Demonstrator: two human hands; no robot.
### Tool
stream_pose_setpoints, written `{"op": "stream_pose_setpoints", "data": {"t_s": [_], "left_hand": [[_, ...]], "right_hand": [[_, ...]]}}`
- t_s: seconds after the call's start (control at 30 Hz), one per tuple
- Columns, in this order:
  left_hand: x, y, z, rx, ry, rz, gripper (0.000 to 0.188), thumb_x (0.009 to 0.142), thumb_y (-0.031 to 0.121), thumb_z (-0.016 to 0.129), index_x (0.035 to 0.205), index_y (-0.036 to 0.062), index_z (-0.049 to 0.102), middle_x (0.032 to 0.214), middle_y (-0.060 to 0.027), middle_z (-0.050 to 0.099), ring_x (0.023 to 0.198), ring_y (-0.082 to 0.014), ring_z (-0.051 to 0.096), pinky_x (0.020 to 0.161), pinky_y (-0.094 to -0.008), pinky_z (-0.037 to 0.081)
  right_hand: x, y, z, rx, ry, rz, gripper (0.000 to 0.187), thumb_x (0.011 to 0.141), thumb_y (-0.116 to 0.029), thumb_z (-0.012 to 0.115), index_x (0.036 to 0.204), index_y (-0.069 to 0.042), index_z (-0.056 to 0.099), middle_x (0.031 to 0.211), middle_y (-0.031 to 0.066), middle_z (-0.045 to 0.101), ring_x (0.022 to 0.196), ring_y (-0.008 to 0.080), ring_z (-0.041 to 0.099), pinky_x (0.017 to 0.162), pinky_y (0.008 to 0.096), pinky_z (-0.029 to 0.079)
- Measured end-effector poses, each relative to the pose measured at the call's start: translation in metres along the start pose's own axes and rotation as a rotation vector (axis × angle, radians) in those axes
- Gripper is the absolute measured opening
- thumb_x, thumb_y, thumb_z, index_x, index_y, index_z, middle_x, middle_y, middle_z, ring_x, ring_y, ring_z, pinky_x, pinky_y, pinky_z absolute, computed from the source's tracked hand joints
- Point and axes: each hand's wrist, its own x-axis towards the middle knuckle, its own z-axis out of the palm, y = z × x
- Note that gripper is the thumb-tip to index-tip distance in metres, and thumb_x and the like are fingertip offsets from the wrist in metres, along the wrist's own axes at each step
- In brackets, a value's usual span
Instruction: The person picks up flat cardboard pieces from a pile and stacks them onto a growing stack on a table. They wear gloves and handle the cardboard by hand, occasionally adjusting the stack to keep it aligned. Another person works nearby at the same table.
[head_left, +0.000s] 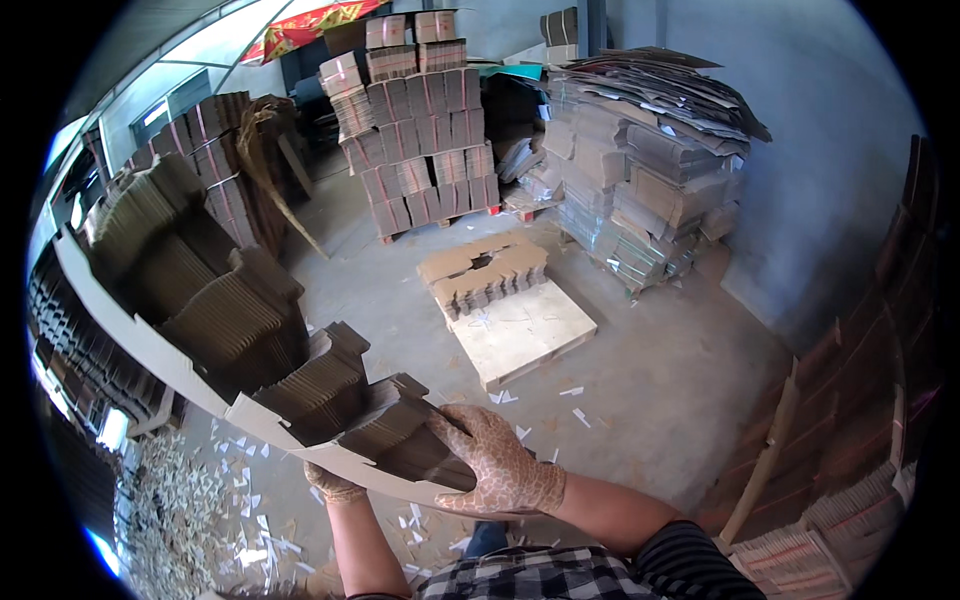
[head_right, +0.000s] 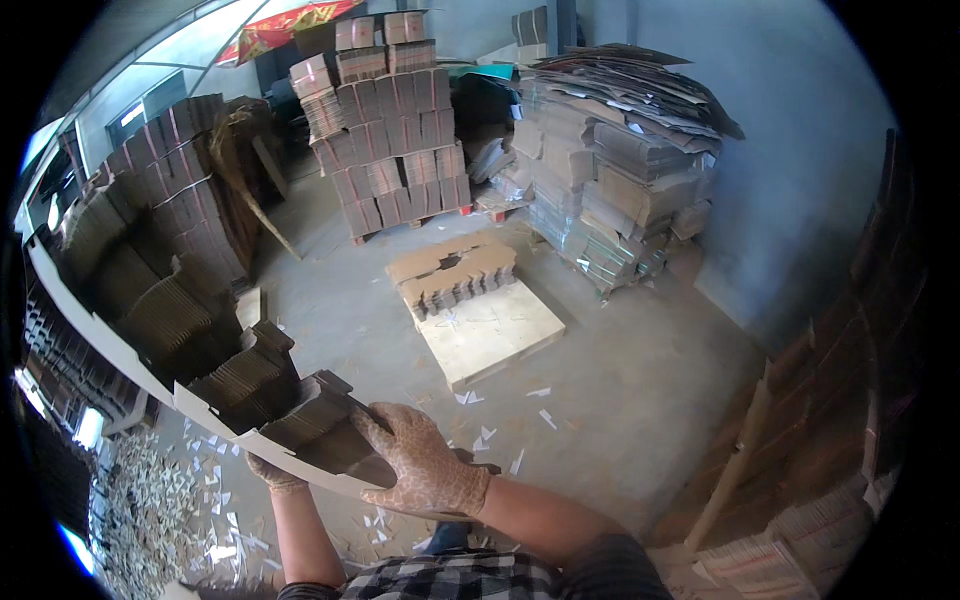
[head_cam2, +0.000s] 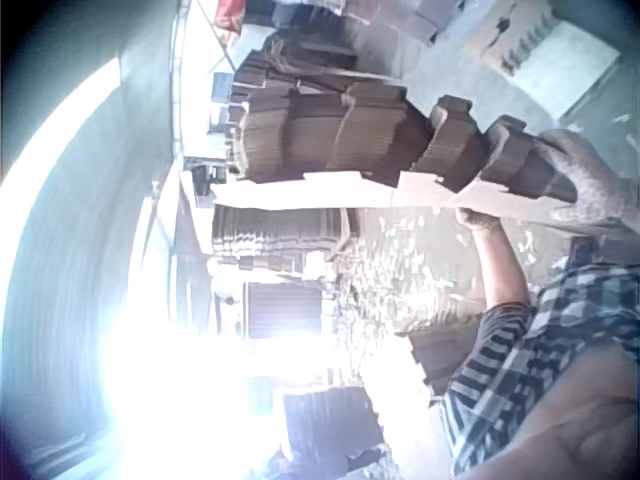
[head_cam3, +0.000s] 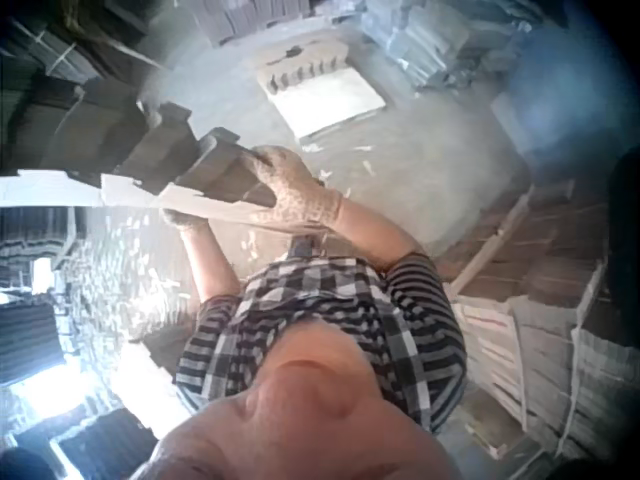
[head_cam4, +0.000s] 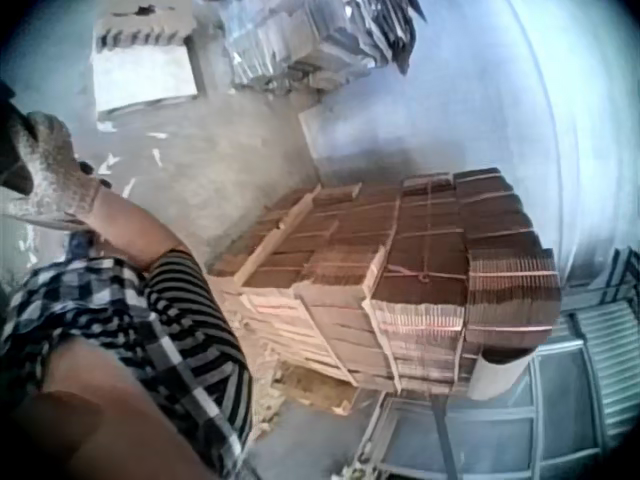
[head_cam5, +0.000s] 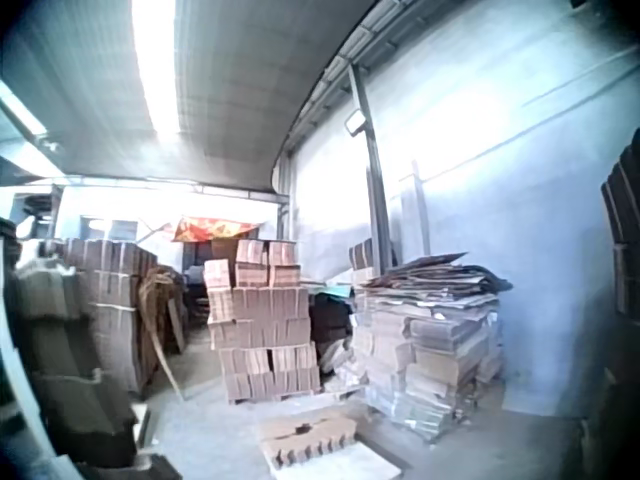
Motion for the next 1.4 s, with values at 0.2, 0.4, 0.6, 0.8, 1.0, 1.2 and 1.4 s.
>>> {"op": "stream_pose_setpoints", "data": {"t_s": [0.2, 0.4, 0.6, 0.8, 1.0, 1.2, 1.4], "left_hand": [[0.158, -0.128, -0.02, 0.115, 0.198, 0.028, 0.091, 0.078, 0.06, 0.069, 0.151, 0.0138, 0.04, 0.147, -0.0132, 0.048, 0.133, -0.0366, 0.047, 0.113, -0.0548, 0.038], [0.244, -0.246, -0.066, -0.005, 0.312, -0.168, 0.091, 0.08, 0.059, 0.07, 0.152, 0.0142, 0.035, 0.144, -0.014, 0.048, 0.131, -0.0323, 0.047, 0.113, -0.0512, 0.037], [0.277, -0.328, -0.173, -0.024, 0.471, -0.242, 0.087, 0.081, 0.06, 0.068, 0.15, 0.0138, 0.04, 0.146, -0.014, 0.048, 0.13, -0.0351, 0.049, 0.113, -0.0529, 0.039], [0.374, -0.372, -0.175, 0.147, 0.52, -0.168, 0.089, 0.082, 0.063, 0.065, 0.15, 0.012, 0.04, 0.145, -0.0136, 0.049, 0.129, -0.034, 0.051, 0.114, -0.0516, 0.039], [0.48, -0.413, -0.133, 0.273, 0.409, -0.056, 0.101, 0.075, 0.076, 0.063, 0.153, 0.017, 0.037, 0.15, -0.0132, 0.044, 0.137, -0.0363, 0.043, 0.115, -0.0534, 0.038], [0.518, -0.396, -0.202, 0.293, 0.444, 0.04, 0.094, 0.079, 0.071, 0.063, 0.151, 0.0144, 0.04, 0.151, -0.0111, 0.045, 0.138, -0.0357, 0.043, 0.117, -0.0534, 0.034], [0.557, -0.364, -0.286, 0.505, 0.357, -0.061, 0.086, 0.081, 0.067, 0.062, 0.149, 0.0165, 0.045, 0.148, -0.011, 0.049, 0.137, -0.0369, 0.044, 0.118, -0.0557, 0.032]], "right_hand": [[0.094, 0.146, 0.012, -0.128, -0.08, 0.149, 0.097, 0.071, -0.043, 0.081, 0.145, 0.004, 0.041, 0.136, 0.0284, 0.042, 0.121, 0.0463, 0.046, 0.103, 0.0543, 0.038], [0.194, 0.262, -0.027, -0.18, -0.407, 0.399, 0.094, 0.075, -0.044, 0.076, 0.146, 0.006, 0.039, 0.124, 0.0298, 0.048, 0.114, 0.0437, 0.051, 0.098, 0.0529, 0.041], [0.218, 0.363, -0.05, -0.211, -0.274, 0.478, 0.095, 0.074, -0.051, 0.073, 0.142, 0.008, 0.043, 0.111, 0.0303, 0.056, 0.102, 0.0444, 0.059, 0.09, 0.0531, 0.046], [0.268, 0.449, -0.105, -0.126, -0.211, 0.395, 0.091, 0.074, -0.044, 0.076, 0.141, 0.008, 0.044, 0.113, 0.0278, 0.054, 0.102, 0.0425, 0.056, 0.091, 0.051, 0.045], [0.314, 0.544, -0.154, -0.066, -0.188, 0.162, 0.089, 0.074, -0.04, 0.077, 0.141, 0.007, 0.044, 0.116, 0.0249, 0.05, 0.105, 0.0395, 0.054, 0.092, 0.0498, 0.044], [0.372, 0.641, -0.154, 0.217, -0.11, -0.028, 0.097, 0.067, -0.036, 0.083, 0.143, 0.006, 0.041, 0.128, 0.0264, 0.047, 0.113, 0.0425, 0.051, 0.099, 0.0506, 0.042], [0.433, 0.726, -0.098, 0.377, -0.049, -0.102, 0.096, 0.067, -0.034, 0.083, 0.146, 0.002, 0.041, 0.131, 0.0268, 0.047, 0.117, 0.0433, 0.051, 0.101, 0.049, 0.042]]}}
